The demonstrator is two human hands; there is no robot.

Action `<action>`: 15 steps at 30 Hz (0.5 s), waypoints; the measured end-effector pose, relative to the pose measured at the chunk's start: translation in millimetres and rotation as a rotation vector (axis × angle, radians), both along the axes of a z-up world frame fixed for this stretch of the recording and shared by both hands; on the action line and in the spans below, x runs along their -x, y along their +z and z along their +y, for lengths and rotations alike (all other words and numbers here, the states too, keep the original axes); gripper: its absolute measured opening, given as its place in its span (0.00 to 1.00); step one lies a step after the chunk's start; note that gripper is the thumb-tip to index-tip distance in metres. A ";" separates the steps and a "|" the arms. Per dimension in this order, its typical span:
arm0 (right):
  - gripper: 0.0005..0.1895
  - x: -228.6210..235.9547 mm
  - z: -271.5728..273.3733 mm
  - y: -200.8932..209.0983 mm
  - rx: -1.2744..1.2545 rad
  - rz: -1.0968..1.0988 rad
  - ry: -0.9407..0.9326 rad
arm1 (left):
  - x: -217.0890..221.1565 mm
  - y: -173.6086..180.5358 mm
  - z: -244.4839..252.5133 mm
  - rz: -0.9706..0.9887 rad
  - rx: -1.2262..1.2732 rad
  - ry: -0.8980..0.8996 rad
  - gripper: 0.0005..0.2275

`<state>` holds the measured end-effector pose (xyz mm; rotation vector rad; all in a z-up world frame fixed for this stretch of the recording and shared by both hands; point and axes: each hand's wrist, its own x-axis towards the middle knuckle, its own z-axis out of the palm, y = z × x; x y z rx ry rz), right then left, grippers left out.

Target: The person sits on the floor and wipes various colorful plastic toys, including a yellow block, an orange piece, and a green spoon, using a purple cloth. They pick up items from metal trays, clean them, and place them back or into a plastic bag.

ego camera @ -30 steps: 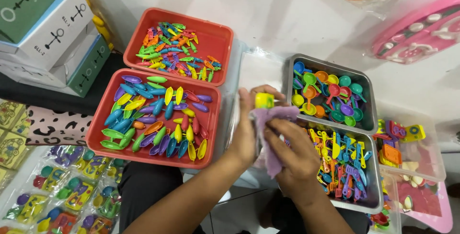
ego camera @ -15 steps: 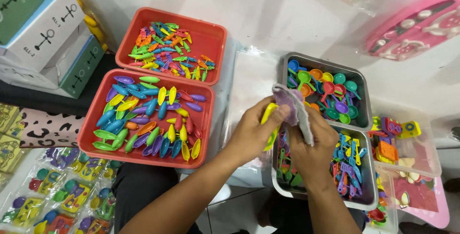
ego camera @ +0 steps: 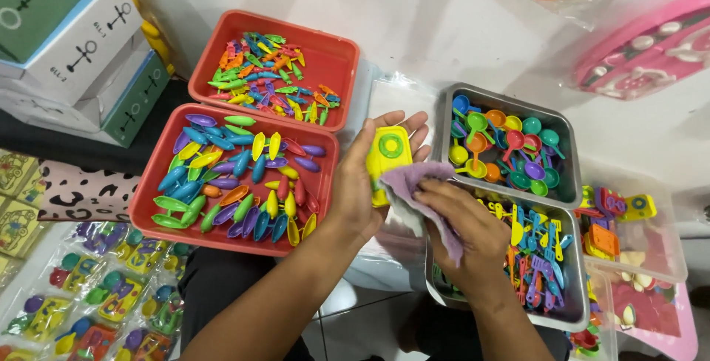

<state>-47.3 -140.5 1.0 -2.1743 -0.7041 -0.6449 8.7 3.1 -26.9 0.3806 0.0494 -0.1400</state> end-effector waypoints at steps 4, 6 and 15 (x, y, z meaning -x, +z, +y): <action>0.12 9.0 3.5 0.9 0.143 -0.075 -0.021 | 2.7 6.8 6.9 0.026 0.097 0.066 0.16; 0.12 10.3 10.4 2.5 0.146 -0.092 0.018 | 0.7 -1.4 4.2 0.008 0.138 0.118 0.15; 0.10 22.2 34.8 -4.2 0.193 -0.166 -0.013 | 10.2 0.1 3.5 -0.115 0.006 0.281 0.21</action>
